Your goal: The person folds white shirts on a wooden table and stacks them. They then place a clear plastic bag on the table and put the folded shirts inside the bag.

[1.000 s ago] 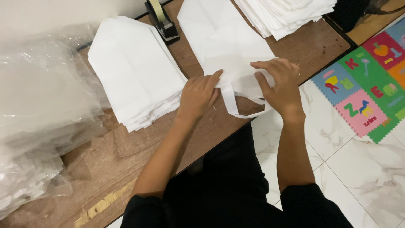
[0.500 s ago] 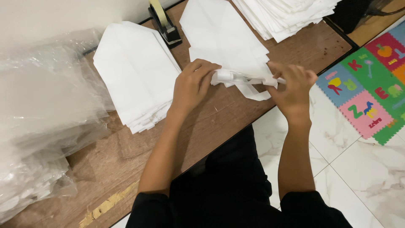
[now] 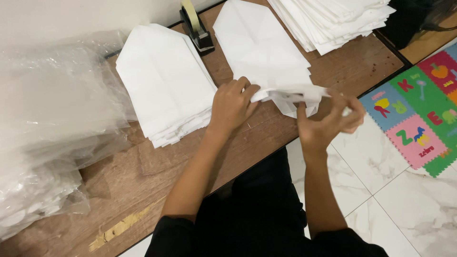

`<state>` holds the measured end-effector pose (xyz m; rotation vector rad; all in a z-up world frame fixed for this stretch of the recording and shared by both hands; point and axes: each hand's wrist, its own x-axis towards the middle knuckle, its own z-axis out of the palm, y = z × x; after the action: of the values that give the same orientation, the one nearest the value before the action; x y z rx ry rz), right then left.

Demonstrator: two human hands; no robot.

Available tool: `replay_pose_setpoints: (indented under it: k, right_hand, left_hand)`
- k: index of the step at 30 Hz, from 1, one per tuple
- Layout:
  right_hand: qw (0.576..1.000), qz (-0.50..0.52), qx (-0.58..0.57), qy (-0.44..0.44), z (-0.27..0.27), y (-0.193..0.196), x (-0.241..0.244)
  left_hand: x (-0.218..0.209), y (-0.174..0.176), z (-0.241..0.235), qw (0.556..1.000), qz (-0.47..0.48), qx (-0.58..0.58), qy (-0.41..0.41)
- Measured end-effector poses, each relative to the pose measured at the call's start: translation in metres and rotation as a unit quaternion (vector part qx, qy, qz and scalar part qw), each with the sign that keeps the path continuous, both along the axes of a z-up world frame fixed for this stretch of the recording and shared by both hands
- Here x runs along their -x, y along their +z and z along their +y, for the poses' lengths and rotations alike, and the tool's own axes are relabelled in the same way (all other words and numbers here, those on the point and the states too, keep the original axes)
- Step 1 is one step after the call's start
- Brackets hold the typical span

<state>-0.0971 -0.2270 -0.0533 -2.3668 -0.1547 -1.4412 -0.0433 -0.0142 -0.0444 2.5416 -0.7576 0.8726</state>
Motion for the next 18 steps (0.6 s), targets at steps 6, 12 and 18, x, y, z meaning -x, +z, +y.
replay_pose_setpoints:
  k: [6, 12, 18]
  right_hand:
    - [0.828, 0.015, -0.523, 0.201, 0.032, -0.065, 0.028]
    - [0.355, 0.147, -0.838, 0.388, 0.008, -0.05, 0.005]
    - [0.509, 0.152, -0.797, 0.286, 0.018, -0.013, 0.006]
  left_hand:
    - [0.011, -0.012, -0.013, 0.998, -0.006, 0.058, 0.035]
    - [0.045, -0.03, -0.034, 0.99, -0.129, 0.033, -0.053]
    - [0.092, -0.027, -0.032, 0.982, -0.145, 0.101, 0.062]
